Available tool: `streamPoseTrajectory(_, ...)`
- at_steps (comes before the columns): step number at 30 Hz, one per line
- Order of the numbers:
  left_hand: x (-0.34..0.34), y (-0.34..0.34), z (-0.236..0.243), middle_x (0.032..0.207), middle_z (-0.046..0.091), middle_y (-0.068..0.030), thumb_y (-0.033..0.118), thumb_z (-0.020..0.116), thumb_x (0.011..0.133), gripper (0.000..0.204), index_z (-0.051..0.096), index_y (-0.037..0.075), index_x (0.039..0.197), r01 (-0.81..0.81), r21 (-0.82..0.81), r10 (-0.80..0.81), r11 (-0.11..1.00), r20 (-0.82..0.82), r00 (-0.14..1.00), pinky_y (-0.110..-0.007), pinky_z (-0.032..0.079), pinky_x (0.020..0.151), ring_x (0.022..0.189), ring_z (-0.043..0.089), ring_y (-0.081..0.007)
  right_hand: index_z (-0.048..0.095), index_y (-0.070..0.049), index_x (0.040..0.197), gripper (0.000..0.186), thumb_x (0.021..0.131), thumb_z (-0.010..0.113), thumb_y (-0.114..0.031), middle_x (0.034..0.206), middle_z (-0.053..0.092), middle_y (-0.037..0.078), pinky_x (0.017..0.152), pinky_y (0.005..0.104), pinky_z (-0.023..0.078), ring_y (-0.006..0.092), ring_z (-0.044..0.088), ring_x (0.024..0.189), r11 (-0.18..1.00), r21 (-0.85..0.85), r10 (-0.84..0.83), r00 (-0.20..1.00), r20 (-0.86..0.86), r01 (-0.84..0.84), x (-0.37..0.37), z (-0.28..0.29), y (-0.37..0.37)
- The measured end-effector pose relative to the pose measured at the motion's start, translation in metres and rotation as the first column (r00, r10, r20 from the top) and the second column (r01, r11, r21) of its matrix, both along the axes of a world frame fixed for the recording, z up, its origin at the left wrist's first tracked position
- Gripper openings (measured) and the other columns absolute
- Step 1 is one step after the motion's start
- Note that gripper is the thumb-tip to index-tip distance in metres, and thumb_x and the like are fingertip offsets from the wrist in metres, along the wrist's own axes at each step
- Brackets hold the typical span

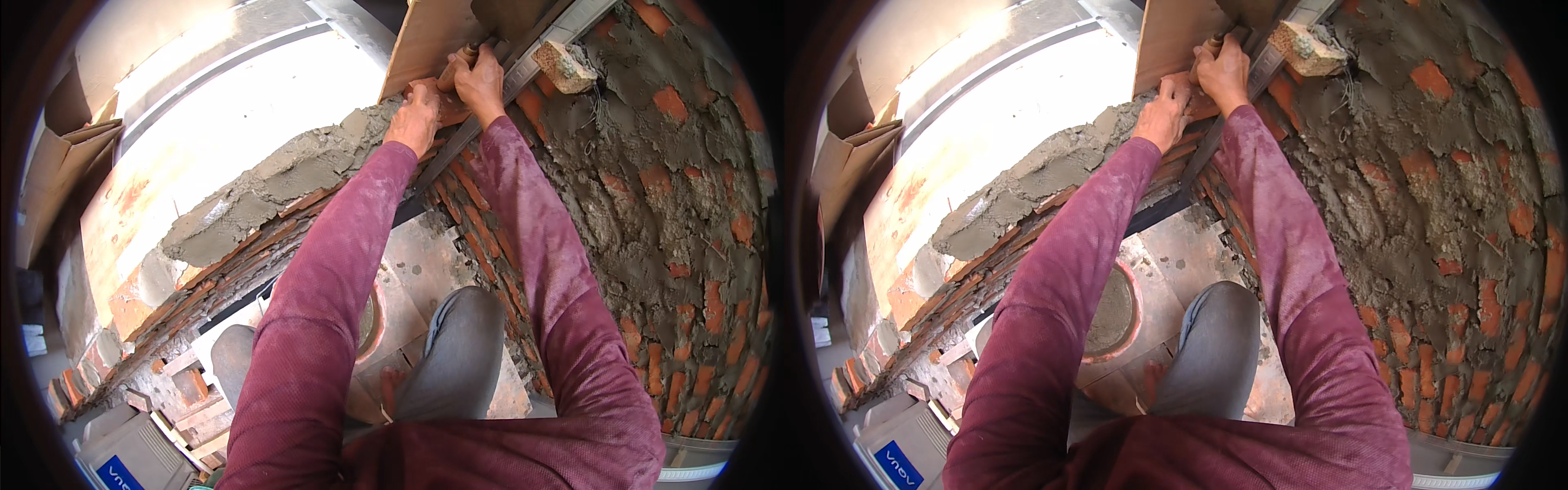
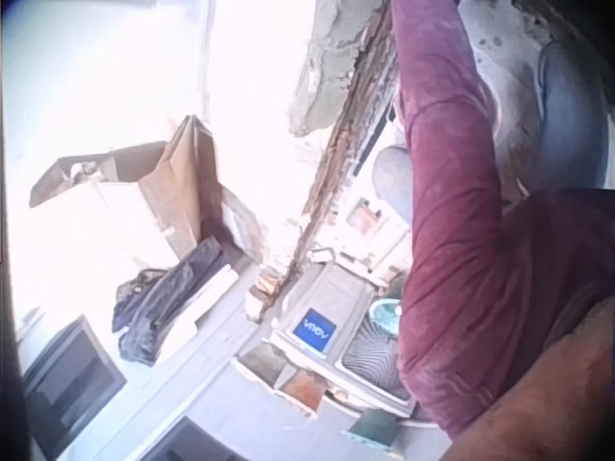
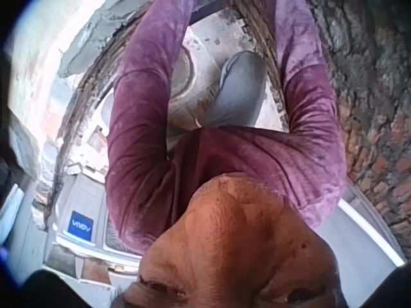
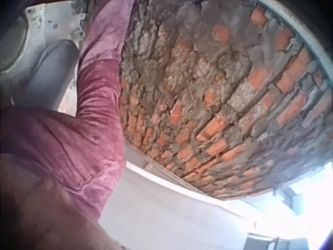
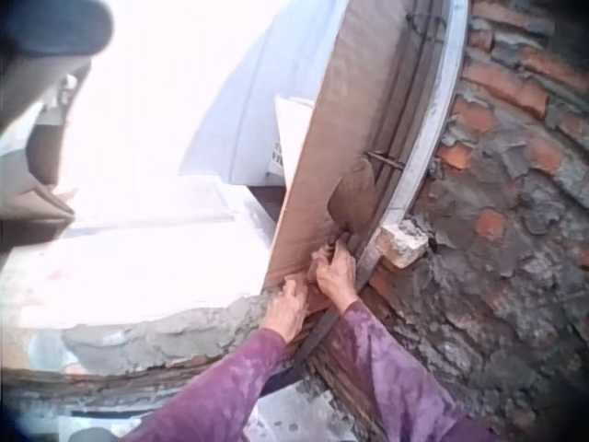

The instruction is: The person builds a brick wall by using a trowel to apply mortar onto existing bricks and placing new bricks on top.

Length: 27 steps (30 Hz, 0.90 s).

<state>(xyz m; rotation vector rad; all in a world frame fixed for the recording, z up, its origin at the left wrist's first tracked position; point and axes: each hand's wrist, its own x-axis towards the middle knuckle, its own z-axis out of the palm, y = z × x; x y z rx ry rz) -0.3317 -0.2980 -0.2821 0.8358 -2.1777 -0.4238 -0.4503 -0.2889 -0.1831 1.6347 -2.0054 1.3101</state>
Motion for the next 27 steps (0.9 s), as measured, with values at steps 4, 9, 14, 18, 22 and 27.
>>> streamPoseTrajectory(4, -0.004, -0.003, -0.005, 0.115, 0.045, -0.0224, 0.012, 0.072, 0.08, 0.039, 0.057, 0.005, 0.115, -0.017, -0.036, 0.017, 0.999, 0.009, 1.0, -0.054, 0.054, 0.078, 0.092, 0.062, -0.046, 0.057, 0.003, 0.099, 0.034, 0.082, 0.07, -0.023, 0.094, 0.067, 0.029, 0.081, 0.0456, 0.052, 0.0439, 0.066, 0.094, 0.994, -0.057, 0.098, 0.991, 0.087, -0.094, 0.0, 0.005, 0.001)
streamPoseTrajectory(9, -0.006, -0.006, -0.005, 0.114, 0.046, -0.0223, 0.015, 0.073, 0.081, 0.038, 0.057, 0.005, 0.114, -0.022, -0.058, 0.023, 0.998, 0.01, 1.0, -0.053, 0.054, 0.079, 0.094, 0.062, -0.0451, 0.056, 0.003, 0.098, 0.033, 0.082, 0.07, -0.023, 0.093, 0.067, 0.029, 0.08, 0.0461, 0.051, 0.0454, 0.065, 0.093, 0.998, -0.032, 0.046, 0.999, -0.001, -0.046, -0.008, -0.001, -0.001)
streamPoseTrajectory(14, -0.004, -0.004, -0.001, 0.115, 0.047, -0.0209, 0.018, 0.072, 0.082, 0.037, 0.057, 0.006, 0.114, -0.033, -0.039, 0.035, 0.999, 0.056, 0.998, -0.053, 0.054, 0.08, 0.097, 0.062, -0.0444, 0.057, 0.003, 0.099, 0.034, 0.08, 0.071, -0.022, 0.092, 0.067, 0.029, 0.081, 0.0462, 0.051, 0.0465, 0.064, 0.093, 0.988, -0.136, 0.075, 0.997, 0.023, -0.072, -0.006, 0.003, 0.002)
streamPoseTrajectory(18, -0.001, -0.003, -0.003, 0.117, 0.047, -0.0195, 0.019, 0.073, 0.082, 0.038, 0.059, 0.007, 0.115, -0.014, -0.043, 0.018, 0.999, 0.082, 0.996, -0.053, 0.053, 0.08, 0.098, 0.062, -0.0438, 0.057, 0.003, 0.099, 0.034, 0.081, 0.071, -0.023, 0.092, 0.067, 0.028, 0.08, 0.0467, 0.051, 0.0464, 0.064, 0.094, 0.996, 0.027, 0.08, 0.996, -0.029, -0.08, -0.008, 0.001, 0.006)
streamPoseTrajectory(22, 0.002, -0.006, 0.0, 0.117, 0.048, -0.0184, 0.019, 0.073, 0.082, 0.038, 0.06, 0.008, 0.116, -0.008, -0.025, 0.011, 1.0, 0.115, 0.993, -0.052, 0.053, 0.082, 0.099, 0.062, -0.0425, 0.057, 0.004, 0.101, 0.041, 0.083, 0.073, -0.029, 0.095, 0.067, 0.027, 0.081, 0.0465, 0.051, 0.0452, 0.064, 0.096, 0.998, 0.017, 0.058, 0.998, 0.016, -0.058, -0.003, -0.007, 0.005)
streamPoseTrajectory(27, 0.005, -0.013, 0.011, 0.121, 0.049, -0.0174, 0.012, 0.059, 0.089, 0.031, 0.06, 0.009, 0.12, -0.013, -0.113, 0.038, 0.994, 0.224, 0.974, -0.05, 0.054, 0.086, 0.106, 0.059, -0.044, 0.058, 0.003, 0.1, 0.04, 0.083, 0.072, -0.03, 0.093, 0.067, 0.026, 0.08, 0.0461, 0.051, 0.0449, 0.064, 0.095, 0.996, 0.006, 0.092, 0.995, 0.041, -0.092, -0.013, -0.005, 0.01)
